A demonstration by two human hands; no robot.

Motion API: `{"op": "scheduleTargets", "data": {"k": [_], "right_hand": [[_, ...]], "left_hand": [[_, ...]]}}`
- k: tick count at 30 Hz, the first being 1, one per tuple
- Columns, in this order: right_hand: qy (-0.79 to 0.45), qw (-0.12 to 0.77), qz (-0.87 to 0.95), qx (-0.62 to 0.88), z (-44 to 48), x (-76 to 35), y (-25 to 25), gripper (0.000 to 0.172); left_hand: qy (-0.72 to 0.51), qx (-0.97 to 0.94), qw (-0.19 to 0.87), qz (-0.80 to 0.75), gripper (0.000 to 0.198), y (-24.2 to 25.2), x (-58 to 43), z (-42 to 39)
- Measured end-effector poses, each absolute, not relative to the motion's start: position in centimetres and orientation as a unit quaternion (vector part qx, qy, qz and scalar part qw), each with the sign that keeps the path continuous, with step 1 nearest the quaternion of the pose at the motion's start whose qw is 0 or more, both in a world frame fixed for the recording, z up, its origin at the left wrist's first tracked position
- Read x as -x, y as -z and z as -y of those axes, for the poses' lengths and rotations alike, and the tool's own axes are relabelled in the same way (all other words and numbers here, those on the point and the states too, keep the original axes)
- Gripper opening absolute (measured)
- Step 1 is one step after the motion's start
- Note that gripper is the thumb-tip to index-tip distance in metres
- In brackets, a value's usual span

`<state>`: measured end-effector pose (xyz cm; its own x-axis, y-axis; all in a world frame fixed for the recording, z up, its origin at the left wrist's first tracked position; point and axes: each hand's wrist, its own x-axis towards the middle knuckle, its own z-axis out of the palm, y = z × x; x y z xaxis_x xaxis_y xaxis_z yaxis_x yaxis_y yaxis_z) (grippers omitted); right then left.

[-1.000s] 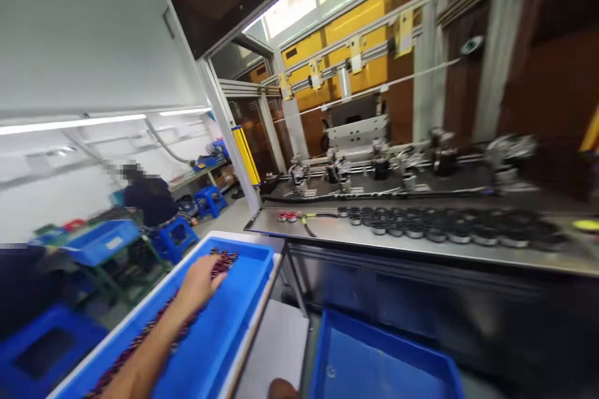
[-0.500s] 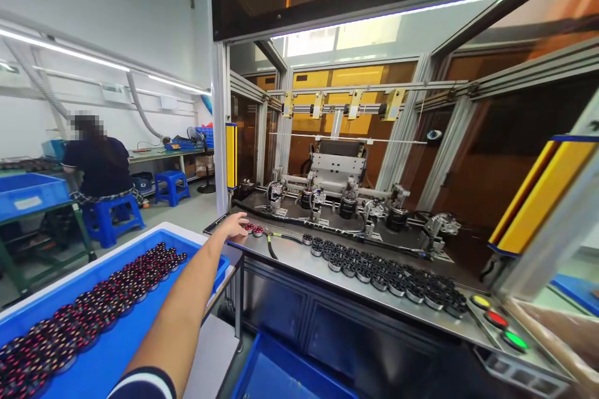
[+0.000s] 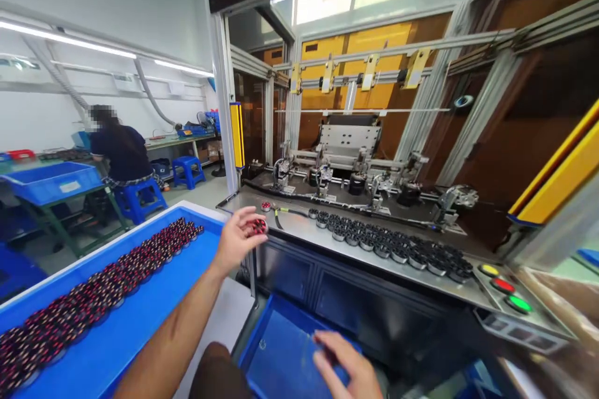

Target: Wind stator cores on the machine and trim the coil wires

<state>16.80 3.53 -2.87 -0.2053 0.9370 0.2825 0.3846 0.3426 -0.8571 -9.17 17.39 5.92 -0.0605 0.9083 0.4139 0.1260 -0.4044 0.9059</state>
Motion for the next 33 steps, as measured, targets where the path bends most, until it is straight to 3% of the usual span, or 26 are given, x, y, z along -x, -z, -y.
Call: {"op": "scheduleTargets", "data": {"k": [4,7,11,14,18,22,27,33], "right_hand": [[-0.411,0.481,0.665,0.396,-2.7,-15.6,-3.2,0.026],[-0.442,0.480,0.649,0.391,-0.7,-14.6,-5.8,0.033],[-0.490,0.474,0.605,0.411,1.7,-14.9,-5.9,0.037],[-0.583,0.465,0.565,0.353,1.8,-17.0,-5.0,0.042],[-0.690,0.349,0.592,0.226,1.7,-20.4,-3.2,0.047],[-0.730,0.390,0.480,0.290,3.5,-18.8,-0.5,0.033],[-0.752,0.495,0.308,0.307,5.4,-13.7,0.3,0.040],[-0.742,0.504,0.266,0.352,5.1,-13.2,-0.6,0.031]], "left_hand": [[-0.601,-0.659,0.336,-0.303,0.063,-3.5,5.0,-6.3],[-0.590,-0.702,0.302,-0.261,0.064,-3.1,3.4,-1.6],[-0.569,-0.733,0.292,-0.230,0.062,-2.9,2.6,-0.1],[-0.555,-0.712,0.368,-0.222,0.065,-2.4,2.0,0.0],[-0.546,-0.677,0.457,-0.187,0.067,-2.3,1.2,0.2],[-0.573,-0.718,0.349,-0.185,0.059,-2.7,0.9,0.1],[-0.567,-0.758,0.231,-0.226,0.055,-2.9,0.9,-0.2],[-0.556,-0.753,0.244,-0.252,0.054,-2.5,1.2,-0.4]]}}
